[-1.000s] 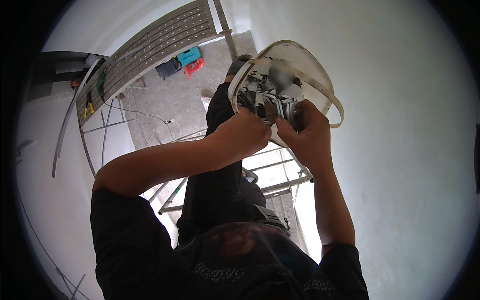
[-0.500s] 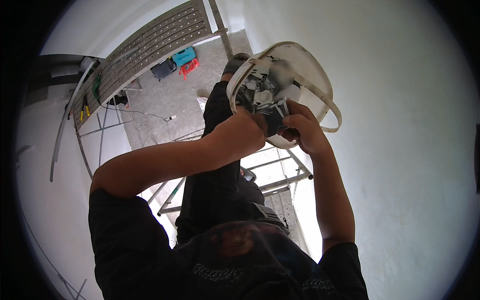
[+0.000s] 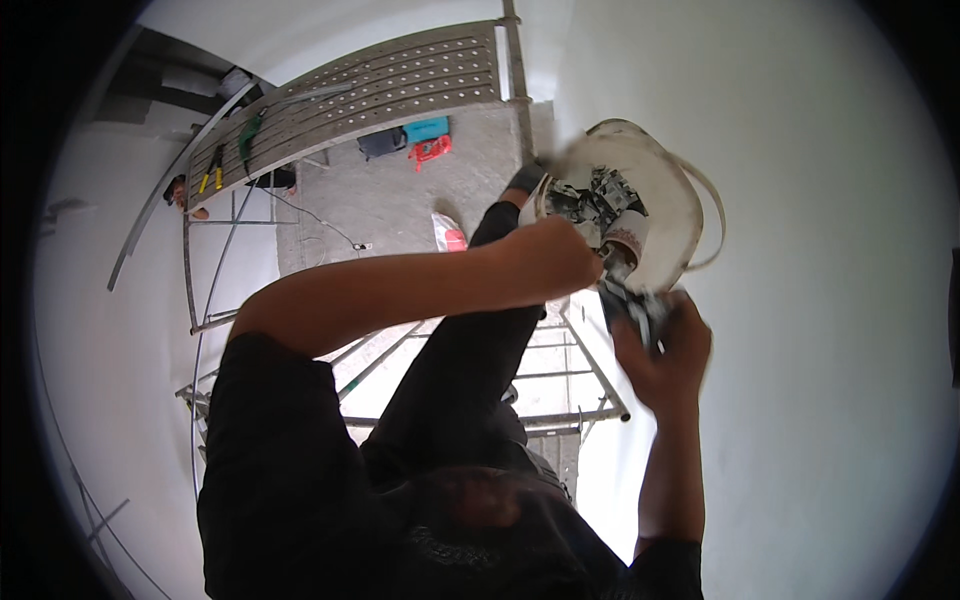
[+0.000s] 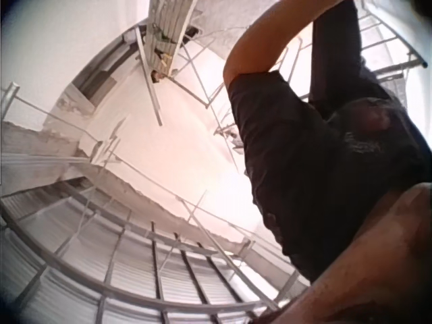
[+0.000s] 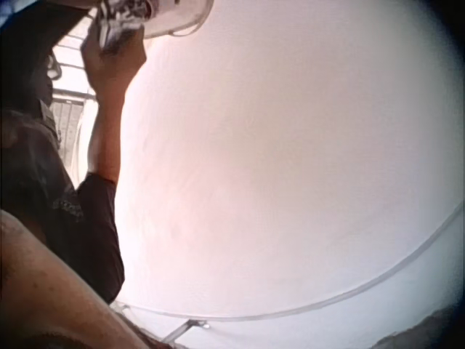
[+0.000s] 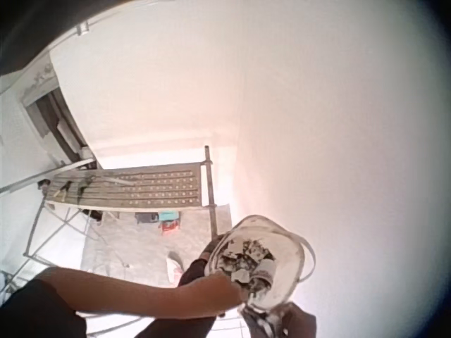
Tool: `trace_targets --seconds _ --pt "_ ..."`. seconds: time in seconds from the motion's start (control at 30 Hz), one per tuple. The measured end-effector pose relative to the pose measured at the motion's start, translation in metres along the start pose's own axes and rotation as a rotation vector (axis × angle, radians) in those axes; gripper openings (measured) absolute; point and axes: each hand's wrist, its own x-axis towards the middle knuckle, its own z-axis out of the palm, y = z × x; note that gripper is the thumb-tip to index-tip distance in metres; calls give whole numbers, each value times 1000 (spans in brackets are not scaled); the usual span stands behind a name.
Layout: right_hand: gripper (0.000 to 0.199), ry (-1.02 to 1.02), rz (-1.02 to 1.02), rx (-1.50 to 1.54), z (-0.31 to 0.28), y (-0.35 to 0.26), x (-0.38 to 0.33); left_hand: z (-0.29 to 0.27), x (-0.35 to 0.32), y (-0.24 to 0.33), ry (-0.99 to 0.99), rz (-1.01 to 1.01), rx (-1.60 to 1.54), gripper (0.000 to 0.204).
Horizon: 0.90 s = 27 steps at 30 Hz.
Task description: The person climbs a metal scaffolding structure, retrieves a bucket of hardware, and uses tin snips to cut and fit metal framing pieces. They then position and align the metal frame sections against the ceiling structure.
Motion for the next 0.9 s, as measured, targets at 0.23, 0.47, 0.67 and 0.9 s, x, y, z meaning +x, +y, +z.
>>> trace_targets --seconds 0.23,0.47,0.67,0.9 --pt "25 237 -377 -158 -79 11 -22 44 3 -156 114 -372 24 25" --pt "26 450 -125 -985 -198 66 -10 155 4 -346 306 -735 164 19" --pt "41 377 -241 -1122 -233 81 10 234 6 -455 297 -947 176 20" --pt "32 406 -522 -1255 -231 101 28 291 18 -475 225 -1179 209 16"
